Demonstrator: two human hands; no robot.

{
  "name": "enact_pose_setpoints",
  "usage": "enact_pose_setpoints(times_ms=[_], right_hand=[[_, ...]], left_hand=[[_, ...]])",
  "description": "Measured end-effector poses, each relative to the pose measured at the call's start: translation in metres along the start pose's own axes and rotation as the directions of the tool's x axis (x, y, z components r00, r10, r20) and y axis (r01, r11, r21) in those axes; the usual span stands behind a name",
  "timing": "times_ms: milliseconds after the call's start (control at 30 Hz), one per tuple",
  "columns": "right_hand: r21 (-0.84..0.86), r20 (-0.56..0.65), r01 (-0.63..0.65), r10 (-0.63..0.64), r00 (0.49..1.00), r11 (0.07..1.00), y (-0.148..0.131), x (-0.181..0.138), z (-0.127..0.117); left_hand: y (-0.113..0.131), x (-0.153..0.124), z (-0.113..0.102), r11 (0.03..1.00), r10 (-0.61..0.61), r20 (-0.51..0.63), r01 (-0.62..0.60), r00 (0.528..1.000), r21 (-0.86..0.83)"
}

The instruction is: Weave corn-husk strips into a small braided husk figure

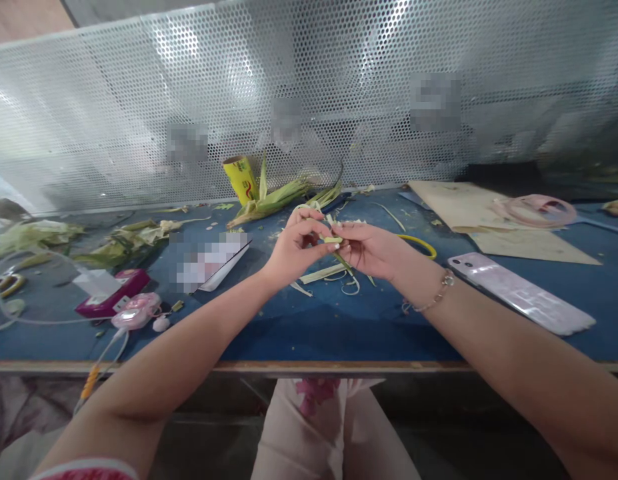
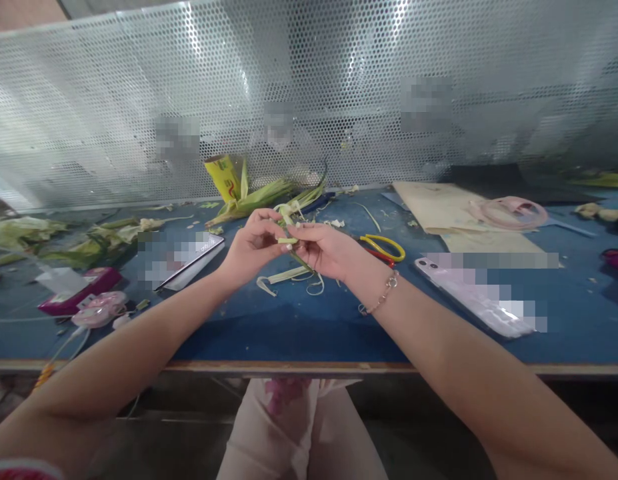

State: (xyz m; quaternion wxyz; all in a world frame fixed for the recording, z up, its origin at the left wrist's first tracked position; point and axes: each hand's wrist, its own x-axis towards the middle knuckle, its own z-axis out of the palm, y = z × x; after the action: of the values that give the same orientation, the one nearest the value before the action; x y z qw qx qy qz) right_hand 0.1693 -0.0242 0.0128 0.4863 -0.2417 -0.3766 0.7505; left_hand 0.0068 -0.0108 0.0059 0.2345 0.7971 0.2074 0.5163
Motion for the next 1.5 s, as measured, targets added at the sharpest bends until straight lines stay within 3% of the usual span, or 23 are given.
enact_pose_setpoints(times_ms=[133, 267, 533, 700, 1033, 1300, 1500], right_hand=[[-0.015, -0.021, 0.048, -0.049, 0.999, 0.999, 0.001, 0.001, 0.001], [0.000, -0.076, 0.069, -0.069, 0.995, 0.998, 0.003, 0.002, 0.002], [-0.034, -0.135, 0.101, -0.105, 0.985, 0.994, 0.004, 0.002, 0.004], [-0.038, -0.137, 0.090, -0.094, 0.986, 0.995, 0.005, 0.001, 0.008], [-0.132, -0.114, 0.175, -0.191, 0.975, 0.976, 0.009, 0.003, 0.005], [-0.231, -0.090, 0.300, -0.328, 0.940, 0.925, 0.009, 0.001, 0.005], [-0.238, -0.092, 0.336, -0.366, 0.926, 0.911, 0.009, 0.002, 0.003]], left_hand=[[0.000, 0.002, -0.002, 0.995, 0.046, -0.045, -0.042, 0.998, 0.089], [0.002, 0.004, -0.002, 0.998, 0.048, -0.025, -0.047, 0.999, 0.044], [0.000, 0.003, -0.002, 0.950, -0.139, 0.112, 0.165, 0.984, -0.264], [-0.005, 0.003, -0.002, 0.896, -0.210, 0.219, 0.277, 0.953, -0.346], [0.011, 0.000, 0.009, 0.914, -0.271, -0.053, 0.240, 0.961, -0.327], [0.004, 0.000, 0.005, 0.825, -0.301, -0.039, 0.239, 0.953, -0.512], [-0.008, 0.001, 0.004, 0.867, -0.334, -0.095, 0.265, 0.938, -0.422]])
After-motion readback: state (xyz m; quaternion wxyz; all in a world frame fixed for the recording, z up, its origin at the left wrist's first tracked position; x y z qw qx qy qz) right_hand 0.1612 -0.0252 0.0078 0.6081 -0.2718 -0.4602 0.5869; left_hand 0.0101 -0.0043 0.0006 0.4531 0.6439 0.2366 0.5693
